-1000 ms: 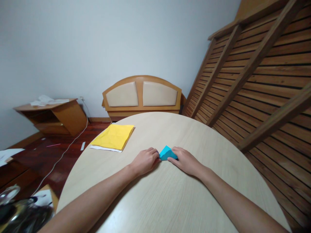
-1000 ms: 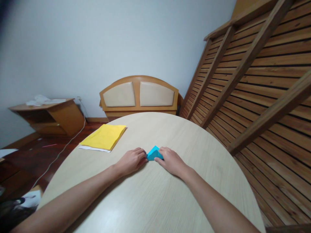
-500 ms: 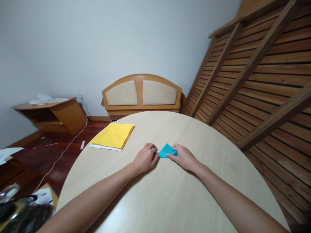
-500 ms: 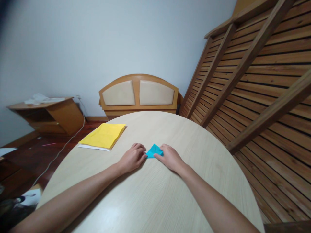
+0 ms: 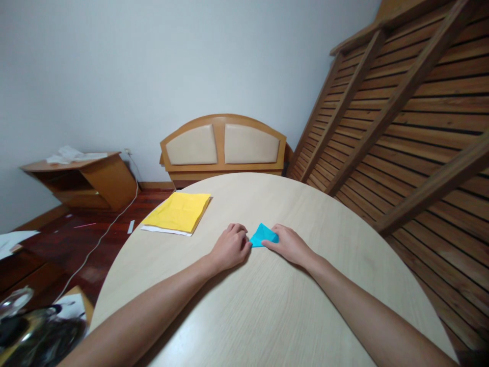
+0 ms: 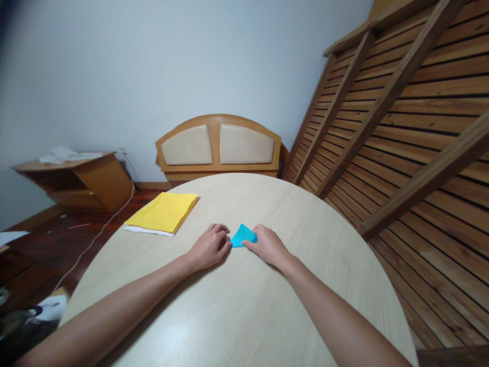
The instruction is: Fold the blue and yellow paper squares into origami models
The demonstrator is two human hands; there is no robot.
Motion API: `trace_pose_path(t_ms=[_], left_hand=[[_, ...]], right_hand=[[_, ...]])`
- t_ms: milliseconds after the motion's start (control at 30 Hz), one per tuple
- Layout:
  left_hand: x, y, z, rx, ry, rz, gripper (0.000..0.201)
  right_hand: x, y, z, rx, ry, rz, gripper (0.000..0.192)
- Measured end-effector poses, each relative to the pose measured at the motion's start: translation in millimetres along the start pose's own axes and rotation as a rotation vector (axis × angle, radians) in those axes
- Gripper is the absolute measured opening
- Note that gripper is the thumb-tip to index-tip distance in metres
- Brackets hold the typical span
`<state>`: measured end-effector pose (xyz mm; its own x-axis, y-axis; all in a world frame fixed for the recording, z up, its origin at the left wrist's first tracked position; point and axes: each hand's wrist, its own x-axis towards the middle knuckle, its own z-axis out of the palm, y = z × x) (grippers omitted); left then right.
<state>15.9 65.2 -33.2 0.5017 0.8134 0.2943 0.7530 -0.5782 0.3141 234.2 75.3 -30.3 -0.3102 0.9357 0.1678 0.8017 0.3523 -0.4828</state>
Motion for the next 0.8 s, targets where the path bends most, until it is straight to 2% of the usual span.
trace_pose_path(t_ms=[367, 500, 633, 800], left_hand=[[-0.9, -0.4, 0.4, 0.071, 0.008, 0.022, 0.014], [-0.1, -0.8, -0.3, 0.053, 0.002, 0.170, 0.018], [1.3, -0.7, -2.0, 0.068, -0.068, 0.332, 0.025], [1.6, -0.7, -4.5, 0.170, -0.119, 0.428, 0.024]], right_hand=[[-2.3, 2.3, 5.8, -0.086, 0.040, -0.043, 0.018], [-2.1, 4.9, 8.2, -0.115, 0.050, -0.070, 0.019], [-2.8, 4.4, 8.0, -0.095, 0.055, -0.083, 0.018], [-4.2, 1.5, 7.1, -0.097, 0.058, -0.067, 0.018]])
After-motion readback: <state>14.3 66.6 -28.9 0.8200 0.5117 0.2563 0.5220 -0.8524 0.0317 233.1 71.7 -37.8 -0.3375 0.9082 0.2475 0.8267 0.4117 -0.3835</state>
